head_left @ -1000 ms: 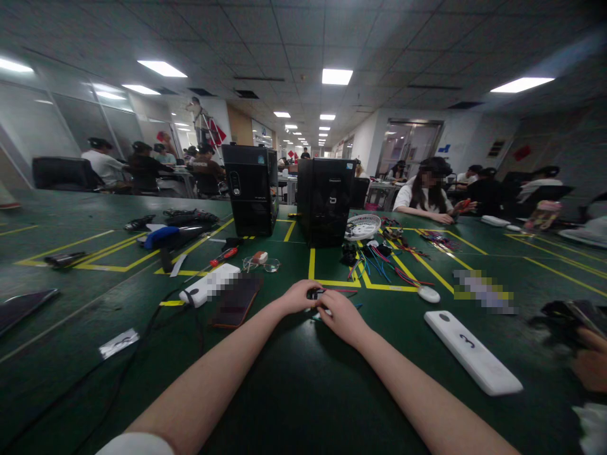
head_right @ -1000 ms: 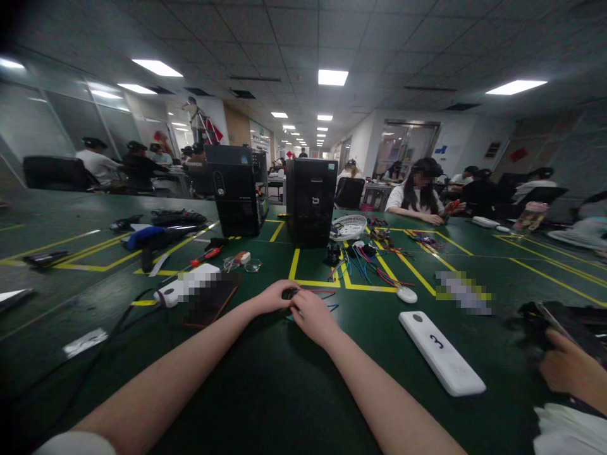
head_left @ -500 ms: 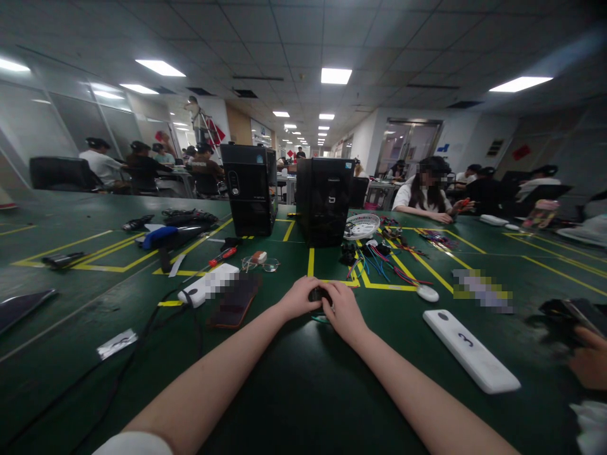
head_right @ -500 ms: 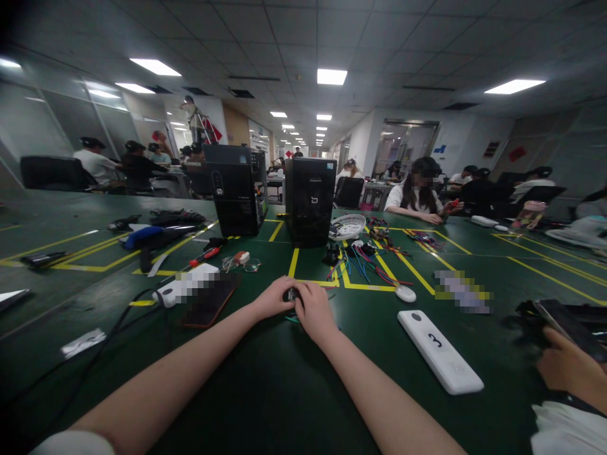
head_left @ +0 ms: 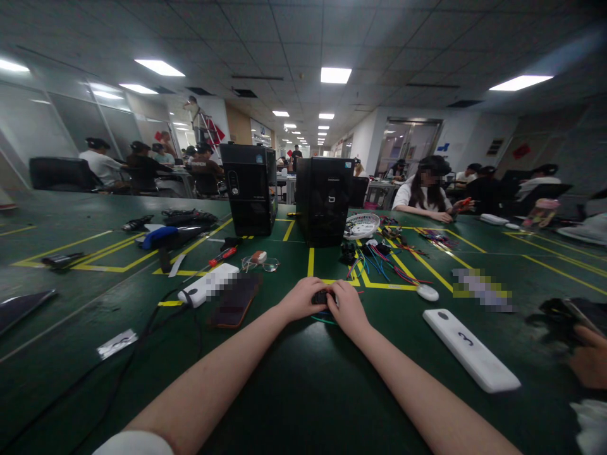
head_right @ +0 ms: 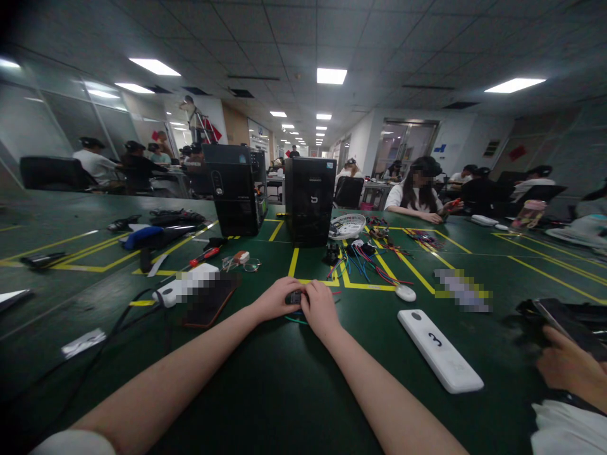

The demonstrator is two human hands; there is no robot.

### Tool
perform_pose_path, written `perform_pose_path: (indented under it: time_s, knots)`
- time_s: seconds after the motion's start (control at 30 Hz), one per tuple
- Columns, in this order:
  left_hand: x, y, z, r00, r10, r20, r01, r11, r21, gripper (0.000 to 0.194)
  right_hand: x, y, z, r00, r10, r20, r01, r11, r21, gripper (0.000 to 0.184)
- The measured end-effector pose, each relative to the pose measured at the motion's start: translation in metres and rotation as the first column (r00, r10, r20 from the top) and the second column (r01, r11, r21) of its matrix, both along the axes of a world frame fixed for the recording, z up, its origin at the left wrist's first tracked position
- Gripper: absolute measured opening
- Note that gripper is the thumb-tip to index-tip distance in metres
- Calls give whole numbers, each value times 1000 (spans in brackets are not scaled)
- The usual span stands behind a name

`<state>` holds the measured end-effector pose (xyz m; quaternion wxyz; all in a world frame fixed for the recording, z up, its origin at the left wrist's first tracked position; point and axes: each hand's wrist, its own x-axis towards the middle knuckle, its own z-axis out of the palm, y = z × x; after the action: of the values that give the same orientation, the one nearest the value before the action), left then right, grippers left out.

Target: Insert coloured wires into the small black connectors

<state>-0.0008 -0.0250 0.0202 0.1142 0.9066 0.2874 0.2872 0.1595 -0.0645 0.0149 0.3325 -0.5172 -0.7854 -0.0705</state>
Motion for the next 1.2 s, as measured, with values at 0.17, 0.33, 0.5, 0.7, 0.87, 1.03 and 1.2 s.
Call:
perform_pose_path:
  time_s: [0.17,0.33,0.5,0.7,0.87,1.03,1.2]
  knots:
    - [0,4,-4,998,-49,40,51,997,-56,41,-1,1,-2,999,-29,-28,29,1000,0,10]
    - [2,10,-9,994,-92,66,100,986,-135,40,-3,1,-5,996,-63,-66,62,998,-5,10]
    - [4,13,-12,994,-86,68,99,972,-213,43,-4,3,-10,990,-92,-111,90,996,-25,9]
    - [6,11,-9,989,-105,106,129,957,-261,41,-5,4,-11,985,-121,-123,118,992,-36,8]
    - [8,11,-9,990,-95,108,123,947,-295,39,-6,3,-11,984,-122,-129,119,992,-28,8]
    - [8,11,-8,989,-104,108,132,944,-302,39,-6,3,-11,983,-124,-133,119,992,-42,8]
    - [8,11,-8,988,-101,119,132,944,-304,41,-5,5,-13,981,-120,-150,111,991,-70,8]
